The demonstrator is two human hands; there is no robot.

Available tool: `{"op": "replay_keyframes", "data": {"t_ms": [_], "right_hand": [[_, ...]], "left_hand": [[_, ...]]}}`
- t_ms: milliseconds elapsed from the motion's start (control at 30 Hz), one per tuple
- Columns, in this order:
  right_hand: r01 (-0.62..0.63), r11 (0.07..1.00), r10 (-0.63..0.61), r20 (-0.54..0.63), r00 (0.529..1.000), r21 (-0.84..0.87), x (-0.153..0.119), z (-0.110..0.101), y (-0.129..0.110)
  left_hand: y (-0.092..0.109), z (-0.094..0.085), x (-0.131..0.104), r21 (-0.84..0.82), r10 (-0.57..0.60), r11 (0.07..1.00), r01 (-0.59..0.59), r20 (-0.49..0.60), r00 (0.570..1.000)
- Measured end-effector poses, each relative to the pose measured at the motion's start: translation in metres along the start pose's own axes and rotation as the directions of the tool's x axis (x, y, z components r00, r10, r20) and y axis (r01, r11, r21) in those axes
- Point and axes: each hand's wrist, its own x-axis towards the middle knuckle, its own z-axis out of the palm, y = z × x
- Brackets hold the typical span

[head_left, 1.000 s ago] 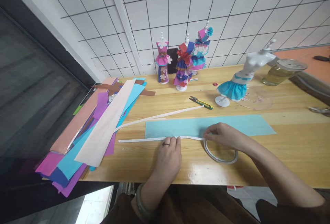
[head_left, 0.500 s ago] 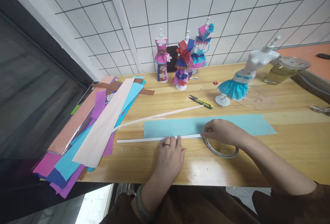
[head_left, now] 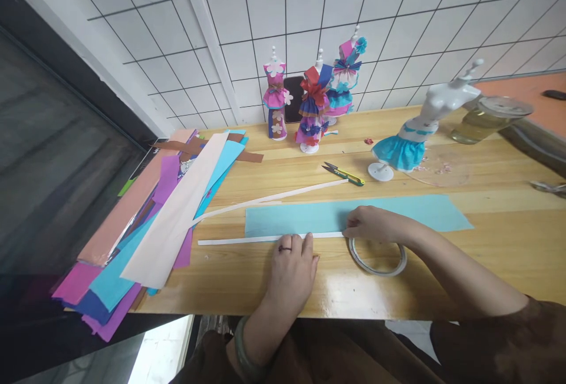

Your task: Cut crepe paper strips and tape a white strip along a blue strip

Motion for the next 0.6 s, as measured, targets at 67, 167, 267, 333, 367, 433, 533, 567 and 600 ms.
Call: {"op": "replay_keyframes", "data": {"t_ms": [67, 167, 267, 333, 367, 433, 533, 567, 600], "right_hand": [[-0.003, 1.000, 0.003, 0.011, 1.000, 0.016, 0.000, 0.000, 0.000], [-0.008, 0.999, 0.007, 0.019, 1.000, 0.039, 0.001, -0.001, 0.000], [-0.009, 0.999, 0.008, 0.013, 1.000, 0.044, 0.001, 0.000, 0.000], [-0.017, 0.999, 0.016, 0.015, 1.000, 0.049, 0.000, 0.000, 0.001], [-0.019, 0.999, 0.019, 0.017, 1.000, 0.050, 0.000, 0.000, 0.001], [-0.015, 0.999, 0.015, 0.015, 1.000, 0.049, 0.000, 0.000, 0.001], [-0.015, 0.999, 0.014, 0.014, 1.000, 0.051, -0.001, 0.000, 0.000], [-0.016, 0.998, 0.015, 0.016, 1.000, 0.053, -0.001, 0.000, -0.001], [-0.015, 0.998, 0.015, 0.016, 1.000, 0.054, -0.001, 0.000, -0.001]], "left_hand": [[0.001, 0.000, 0.001, 0.009, -0.001, 1.000, 0.001, 0.003, 1.000], [0.002, 0.000, 0.001, 0.019, -0.001, 1.000, 0.001, 0.002, 1.000], [0.004, 0.000, 0.002, 0.026, -0.013, 1.000, 0.013, 0.014, 1.000], [0.006, 0.000, 0.003, 0.029, -0.022, 0.999, 0.022, 0.023, 0.999], [0.007, 0.000, 0.003, 0.031, -0.025, 0.999, 0.024, 0.027, 0.999], [0.009, 0.000, 0.003, 0.035, -0.028, 0.999, 0.027, 0.030, 0.999], [0.010, 0.000, 0.004, 0.038, -0.030, 0.999, 0.029, 0.029, 0.999], [0.011, 0.000, 0.004, 0.039, -0.031, 0.999, 0.030, 0.029, 0.999], [0.011, 0.000, 0.004, 0.039, -0.033, 0.999, 0.032, 0.031, 0.999]]}}
